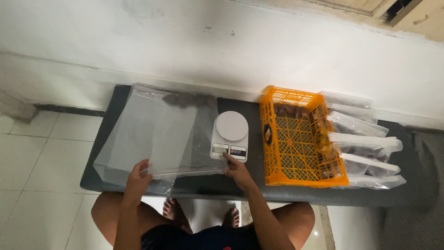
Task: The person picks up a plastic bag and opens it. They then use a scale to weigh pieces of dried fruit before placing them into the bag and sealing it. Finally, the person places the sealed bag into a plastic crate.
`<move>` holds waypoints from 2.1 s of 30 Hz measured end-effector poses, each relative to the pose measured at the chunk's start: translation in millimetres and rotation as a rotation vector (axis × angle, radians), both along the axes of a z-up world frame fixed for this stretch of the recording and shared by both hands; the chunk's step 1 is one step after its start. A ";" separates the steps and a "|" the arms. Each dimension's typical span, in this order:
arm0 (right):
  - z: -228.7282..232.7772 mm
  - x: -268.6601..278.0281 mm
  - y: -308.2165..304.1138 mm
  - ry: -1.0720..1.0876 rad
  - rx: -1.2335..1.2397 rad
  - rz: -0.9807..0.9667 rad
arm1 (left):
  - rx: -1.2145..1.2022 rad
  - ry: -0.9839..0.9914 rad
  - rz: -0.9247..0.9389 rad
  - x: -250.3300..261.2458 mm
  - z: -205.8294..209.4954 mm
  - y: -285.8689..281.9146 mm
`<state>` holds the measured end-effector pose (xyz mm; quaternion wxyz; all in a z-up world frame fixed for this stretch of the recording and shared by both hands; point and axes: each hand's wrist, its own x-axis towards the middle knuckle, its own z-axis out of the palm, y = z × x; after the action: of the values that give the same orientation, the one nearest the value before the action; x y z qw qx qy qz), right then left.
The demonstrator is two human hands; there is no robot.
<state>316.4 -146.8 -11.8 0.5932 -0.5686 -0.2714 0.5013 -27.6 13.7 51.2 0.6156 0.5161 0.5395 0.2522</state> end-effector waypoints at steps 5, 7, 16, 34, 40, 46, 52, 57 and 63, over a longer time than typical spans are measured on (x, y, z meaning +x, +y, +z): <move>15.0 2.5 -3.3 -0.300 -0.053 0.192 | 0.139 0.380 -0.093 -26.6 -104.5 42.3; 70.4 -6.4 1.3 -0.364 -0.076 0.260 | 0.217 0.520 -0.137 -26.2 -108.5 55.4; 75.8 21.7 98.9 -1.347 -0.067 0.126 | 1.090 0.647 -0.088 102.9 15.4 80.7; 12.9 -30.5 233.5 -1.443 -0.467 0.400 | 0.874 1.042 -0.708 169.3 -100.3 166.9; -2.2 -39.5 230.3 -1.610 -0.347 0.167 | 1.217 0.820 -0.455 164.8 -122.7 171.6; -25.4 -34.1 227.1 -1.395 -0.346 0.269 | 1.104 0.799 -0.481 149.3 -99.7 148.3; -7.4 -78.9 159.5 -1.476 -0.091 0.270 | 1.019 0.911 -0.329 104.7 -66.9 75.2; -9.7 -105.7 139.5 -1.565 -0.043 0.220 | 1.149 0.798 -0.211 84.3 -83.4 57.5; -12.1 -94.3 133.1 -1.284 0.037 0.267 | 1.063 0.813 -0.283 83.2 -86.5 57.7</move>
<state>222.1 -13.7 -23.9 0.2556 -0.7059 -0.6483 0.1266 55.6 71.5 -35.3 0.0539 0.8677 0.4579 0.1860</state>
